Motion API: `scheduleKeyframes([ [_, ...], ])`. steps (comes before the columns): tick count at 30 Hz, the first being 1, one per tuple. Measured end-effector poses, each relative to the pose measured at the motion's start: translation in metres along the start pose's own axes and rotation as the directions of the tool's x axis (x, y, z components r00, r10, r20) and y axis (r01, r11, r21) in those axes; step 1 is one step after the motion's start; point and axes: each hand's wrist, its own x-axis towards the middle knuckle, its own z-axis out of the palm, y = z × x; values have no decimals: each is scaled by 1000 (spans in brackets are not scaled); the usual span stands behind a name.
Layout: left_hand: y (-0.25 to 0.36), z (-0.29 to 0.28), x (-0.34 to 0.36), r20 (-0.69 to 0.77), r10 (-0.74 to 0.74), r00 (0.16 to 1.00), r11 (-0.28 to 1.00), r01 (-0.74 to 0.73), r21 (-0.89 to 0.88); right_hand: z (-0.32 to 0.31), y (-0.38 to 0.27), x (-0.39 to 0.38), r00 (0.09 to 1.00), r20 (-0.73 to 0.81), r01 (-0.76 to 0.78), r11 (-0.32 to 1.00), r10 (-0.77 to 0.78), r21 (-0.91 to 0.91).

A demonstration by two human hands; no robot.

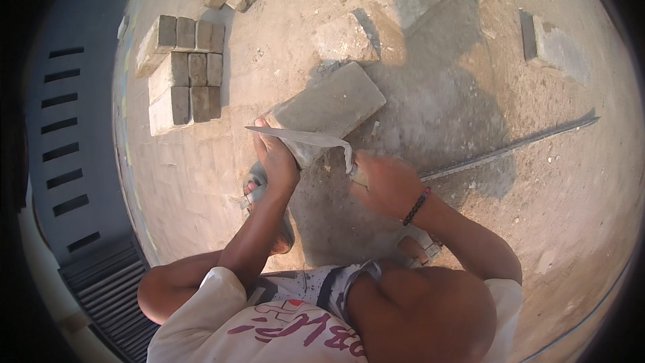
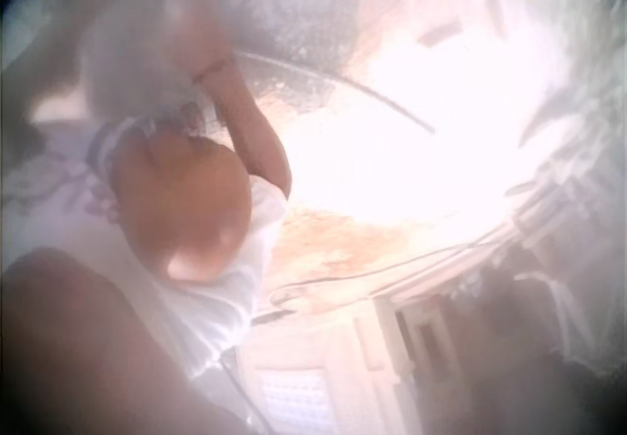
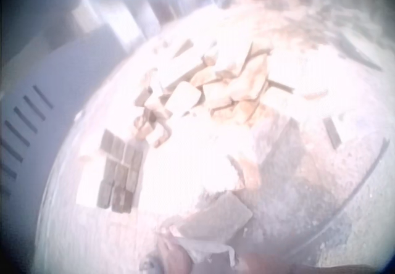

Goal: The person repeatedly picks up rectangular stone blocks from a pile and uses a metal chisel to chip and shape their edges. The person rotates each block to work on different sides and places the finished pieces back onto the pile.

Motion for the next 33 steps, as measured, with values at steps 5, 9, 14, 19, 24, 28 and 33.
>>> scheduleKeyframes([
  [5,-13,-1,3,-142,93,985,994,-99,-37,3,-20,1,997,-42,63,997,-65,-49],
  [9,12,25,-9,-225,119,967,992,-109,58,5,57,9,966,-205,-193,967,157,-166],
  [14,9,12,-9,-192,208,959,978,-198,70,-29,1,3,994,-95,-65,996,60,-58],
  [19,18,25,-7,-149,188,971,982,-187,19,-4,43,2,990,-139,-53,986,31,-155],
  [24,19,17,-8,-154,257,954,965,-246,86,-43,5,7,988,-137,-77,994,66,-73],
  [28,20,25,-13,-66,123,990,992,-125,-15,-7,5,2,993,-47,105,993,-108,-56],
  [33,30,21,-3,-110,269,957,955,-251,158,-39,7,41,986,-20,-169,973,168,-156],
])
